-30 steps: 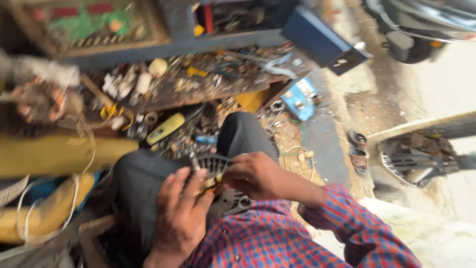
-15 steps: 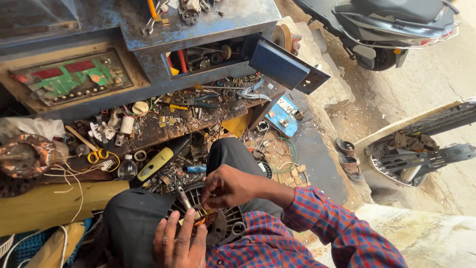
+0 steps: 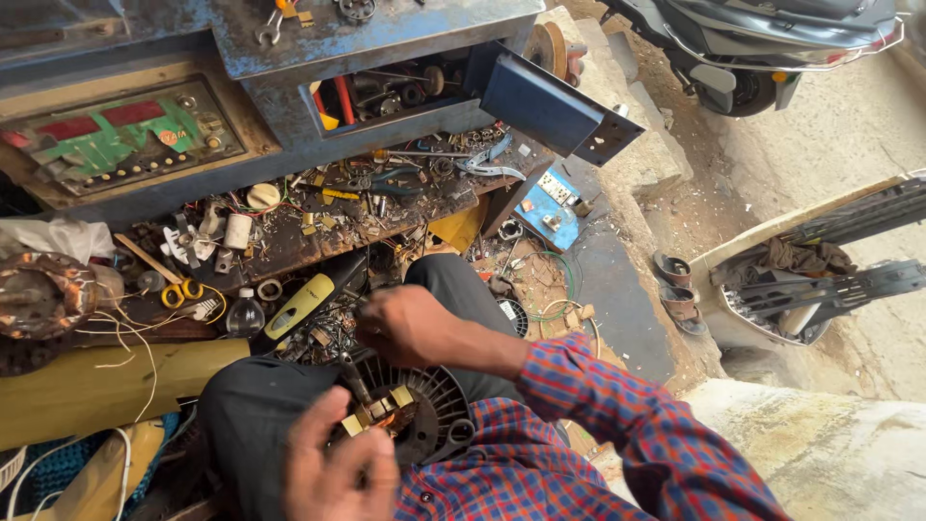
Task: The person sits on the floor and winds copper wire around the slots of a motor stator using a hand-held winding tool. They repeatedly rotate the stator and pull the wire to form coils, occasionally pausing to adjust the wire or inspect the winding.
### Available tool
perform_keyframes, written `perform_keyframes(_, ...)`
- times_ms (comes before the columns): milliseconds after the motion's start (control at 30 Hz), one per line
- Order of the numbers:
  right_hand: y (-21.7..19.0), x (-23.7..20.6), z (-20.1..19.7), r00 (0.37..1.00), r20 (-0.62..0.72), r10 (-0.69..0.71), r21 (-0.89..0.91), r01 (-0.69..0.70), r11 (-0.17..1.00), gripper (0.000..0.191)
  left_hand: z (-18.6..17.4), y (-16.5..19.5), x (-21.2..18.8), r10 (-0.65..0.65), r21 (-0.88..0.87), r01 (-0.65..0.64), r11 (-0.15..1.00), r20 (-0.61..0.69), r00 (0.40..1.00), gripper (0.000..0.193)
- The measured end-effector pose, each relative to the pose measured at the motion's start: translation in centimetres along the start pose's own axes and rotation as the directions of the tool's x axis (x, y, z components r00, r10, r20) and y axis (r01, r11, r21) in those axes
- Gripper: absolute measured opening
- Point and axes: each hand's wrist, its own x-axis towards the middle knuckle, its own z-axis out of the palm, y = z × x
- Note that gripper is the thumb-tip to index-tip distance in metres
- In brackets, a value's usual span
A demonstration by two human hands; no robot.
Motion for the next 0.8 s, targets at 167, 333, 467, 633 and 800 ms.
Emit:
perform_keyframes(167, -2.8, -0.3, -0.4, 0.992, -0.100, -0.073, -0.067, 0.067, 0.995, 0.013, 0.0, -4.4, 8.2, -0.544, 0.186, 0.513, 0.838, 0.362, 0.757, 0.024)
perform_keyframes(333, -7.8, -6.7, -3.3, 0.896, 0.373, -0.242, -0.004, 0.262, 0.965, 0.025, -2.9, -6.1, 6.8, -0.257, -0.241, 0.409, 0.880, 0.482, 0.838, 0.013)
perform_keyframes(467, -4.6, -7.6, -4.4, 0.928, 0.374, 0.000, -0.280, 0.113, 0.953, 0.020, -1.8, -1.4, 0.8, -0.115, -0.120, 0.141, 0.983, 0.201, 0.973, 0.008)
perform_keyframes(633, 0.3, -2.4, -0.3, 0.996, 0.072, 0.043, 0.325, -0.064, 0.944, 0.014, -0.8, -0.5, 1.0, 0.020, -0.180, -0.003, 0.984, 0.094, 0.995, 0.002)
perform_keyframes(800, -2.6, 0.3, -1.6, 0.980, -0.169, -0.106, -0.143, 0.082, 0.986, 0.005, -0.8, -4.8, 7.0, -0.346, -0.042, 0.381, 0.924, 0.336, 0.876, 0.022)
